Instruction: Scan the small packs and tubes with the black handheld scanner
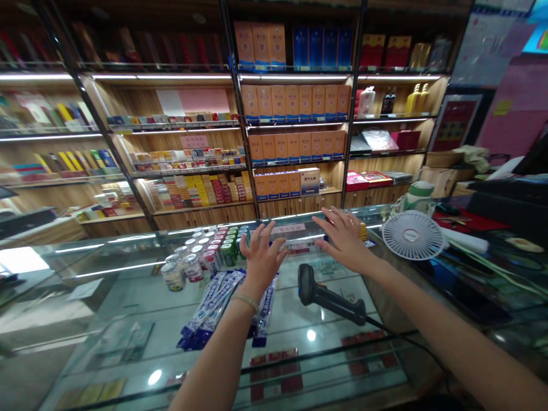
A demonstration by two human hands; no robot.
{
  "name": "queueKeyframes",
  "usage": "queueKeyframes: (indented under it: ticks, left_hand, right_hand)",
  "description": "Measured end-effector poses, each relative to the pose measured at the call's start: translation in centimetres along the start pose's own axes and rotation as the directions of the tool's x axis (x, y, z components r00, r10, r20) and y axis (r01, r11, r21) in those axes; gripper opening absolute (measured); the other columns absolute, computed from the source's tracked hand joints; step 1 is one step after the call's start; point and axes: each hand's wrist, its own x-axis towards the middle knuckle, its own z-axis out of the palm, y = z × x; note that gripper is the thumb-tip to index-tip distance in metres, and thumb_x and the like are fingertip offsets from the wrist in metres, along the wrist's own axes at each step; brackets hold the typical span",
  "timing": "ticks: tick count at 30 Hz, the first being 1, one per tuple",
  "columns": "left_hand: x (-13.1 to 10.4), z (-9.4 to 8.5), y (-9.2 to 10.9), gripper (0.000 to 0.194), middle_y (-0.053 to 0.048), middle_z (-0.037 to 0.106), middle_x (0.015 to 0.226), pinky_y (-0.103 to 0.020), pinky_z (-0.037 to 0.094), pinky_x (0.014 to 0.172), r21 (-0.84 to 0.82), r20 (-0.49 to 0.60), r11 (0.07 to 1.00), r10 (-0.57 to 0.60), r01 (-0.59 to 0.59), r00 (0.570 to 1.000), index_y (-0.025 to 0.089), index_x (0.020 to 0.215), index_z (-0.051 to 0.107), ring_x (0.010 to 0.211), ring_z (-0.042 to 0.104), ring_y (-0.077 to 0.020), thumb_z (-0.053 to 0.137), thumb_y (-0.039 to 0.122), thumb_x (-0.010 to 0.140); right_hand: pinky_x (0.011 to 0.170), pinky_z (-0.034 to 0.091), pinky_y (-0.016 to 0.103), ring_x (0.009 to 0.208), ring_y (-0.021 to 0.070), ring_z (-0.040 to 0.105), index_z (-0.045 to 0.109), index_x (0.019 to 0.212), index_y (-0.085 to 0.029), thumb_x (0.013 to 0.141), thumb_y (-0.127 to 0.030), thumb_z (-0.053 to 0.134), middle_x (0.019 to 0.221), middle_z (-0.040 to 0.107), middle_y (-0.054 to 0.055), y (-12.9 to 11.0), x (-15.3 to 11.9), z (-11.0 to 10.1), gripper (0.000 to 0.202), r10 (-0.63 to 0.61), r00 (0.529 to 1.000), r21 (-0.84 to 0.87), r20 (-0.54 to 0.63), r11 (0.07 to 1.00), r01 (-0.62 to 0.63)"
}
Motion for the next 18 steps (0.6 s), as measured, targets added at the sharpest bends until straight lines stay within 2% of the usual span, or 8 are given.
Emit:
queueKeyframes:
  ticks: [4, 8, 12, 18]
  left_hand:
    - [0.0, 0.1, 0.0, 0.023, -0.007, 0.052, 0.153, -0.065, 0.006, 0.12, -0.034, 0.005, 0.999, -0.018, 0.018, 1.0, 0.031, 0.105, 0.071, 0.143, 0.04, -0.0355, 0.076, 0.033, 0.082]
    - [0.0, 0.4, -0.2, 0.021, -0.007, 0.053, 0.152, -0.064, 0.006, 0.12, -0.056, -0.005, 0.998, -0.035, 0.035, 0.999, 0.03, 0.103, 0.071, 0.142, 0.041, -0.0356, 0.075, 0.031, 0.082]
    - [0.0, 0.6, -0.4, 0.02, -0.006, 0.053, 0.152, -0.064, 0.004, 0.121, -0.083, -0.023, 0.996, -0.043, 0.041, 0.999, 0.031, 0.103, 0.072, 0.142, 0.041, -0.0352, 0.074, 0.031, 0.082]
    - [0.0, 0.9, -0.5, 0.021, -0.006, 0.054, 0.151, -0.064, 0.004, 0.12, -0.076, -0.035, 0.996, -0.046, 0.043, 0.998, 0.031, 0.101, 0.071, 0.142, 0.041, -0.0354, 0.076, 0.029, 0.08]
  right_hand:
    - [0.122, 0.013, 0.055, 0.151, 0.0289, 0.024, 0.044, 0.151, -0.029, 0.102, -0.052, 0.04, 0.161, 0.037, 0.01, -2.1, -2.8, -1.2, 0.055, -0.004, 0.999, -0.053, 0.039, 0.999, 0.006]
    - [0.121, 0.013, 0.059, 0.15, 0.0325, 0.026, 0.054, 0.141, -0.028, 0.095, -0.062, 0.051, 0.161, 0.038, 0.011, -4.3, -5.6, -1.3, 0.057, 0.028, 0.995, -0.067, 0.091, 0.998, -0.022]
    - [0.118, 0.019, 0.062, 0.149, 0.037, 0.028, 0.06, 0.131, -0.024, 0.088, -0.062, 0.06, 0.159, 0.041, 0.015, -6.6, -8.0, -0.5, 0.057, 0.066, 0.991, -0.064, 0.114, 0.996, -0.059]
    - [0.114, 0.026, 0.065, 0.147, 0.0385, 0.033, 0.064, 0.116, -0.021, 0.085, -0.05, 0.066, 0.157, 0.044, 0.019, -8.7, -9.7, 1.7, 0.042, 0.153, 0.985, -0.122, 0.085, 0.982, -0.142]
